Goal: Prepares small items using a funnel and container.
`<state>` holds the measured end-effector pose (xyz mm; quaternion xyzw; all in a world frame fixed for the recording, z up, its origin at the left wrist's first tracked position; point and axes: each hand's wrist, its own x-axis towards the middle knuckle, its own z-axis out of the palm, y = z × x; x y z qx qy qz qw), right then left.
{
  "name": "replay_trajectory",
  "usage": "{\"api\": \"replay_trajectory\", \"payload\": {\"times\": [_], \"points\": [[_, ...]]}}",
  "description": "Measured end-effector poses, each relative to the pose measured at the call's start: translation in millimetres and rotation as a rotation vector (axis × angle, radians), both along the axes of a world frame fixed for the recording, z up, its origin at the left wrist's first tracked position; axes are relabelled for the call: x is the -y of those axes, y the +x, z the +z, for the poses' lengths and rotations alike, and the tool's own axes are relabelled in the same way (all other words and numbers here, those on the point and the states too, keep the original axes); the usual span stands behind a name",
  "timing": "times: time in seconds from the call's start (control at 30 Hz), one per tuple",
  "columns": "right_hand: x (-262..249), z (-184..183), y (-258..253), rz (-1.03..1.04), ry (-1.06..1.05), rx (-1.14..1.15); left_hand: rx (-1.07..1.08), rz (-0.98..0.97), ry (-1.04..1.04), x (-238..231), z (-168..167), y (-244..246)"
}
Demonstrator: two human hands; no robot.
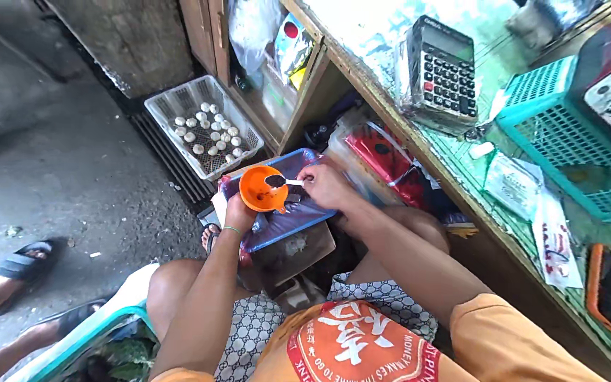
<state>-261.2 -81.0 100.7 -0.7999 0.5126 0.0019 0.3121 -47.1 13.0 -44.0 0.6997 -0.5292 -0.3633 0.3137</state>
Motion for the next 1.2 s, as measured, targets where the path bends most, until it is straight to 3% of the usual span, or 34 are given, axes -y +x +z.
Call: {"api": "replay_trajectory", "payload": {"times": [0.1, 0.23, 0.33, 0.4, 0.53, 0.6, 0.77, 1.0, 1.2], "points": [[-17.5, -15.4, 12.5, 0.144, -0.292, -0.057, 0.003, -0.014, -0.015, 1.7, 3.8, -4.5], [-9.3, -18.9, 3.0, 0.041, -0.442, 0.089, 0.028, 0.025, -0.01, 3.3, -4.2, 7.3], [9.5, -33.3, -7.0, -0.178, -0.339, 0.049, 0.0, 0.076, -0.105, 1.1, -2.9, 15.6], [19.4, -62.7, -9.1, -0.265, -0.141, -0.052, -0.025, 0.095, -0.149, 3.3, 2.2, 20.7], [12.5, -136.4, -1.4, -0.135, 0.17, -0.281, -0.122, 0.162, -0.213, 1.3, 23.9, 19.8], [6.9, -169.5, 4.7, -0.073, 0.216, -0.373, -0.155, 0.195, -0.25, 1.1, 26.4, 20.2], [-7.4, -208.1, 24.3, -0.043, 0.326, -0.386, -0.151, 0.209, -0.33, 3.4, 12.2, 26.0], [1.6, -185.3, 0.6, -0.203, 0.407, -0.166, 0.027, 0.22, -0.132, 4.5, -15.2, 36.2], [3.4, -93.5, -24.2, -0.321, 0.302, 0.042, 0.12, 0.228, 0.164, 2.4, -37.6, 33.3]]}}
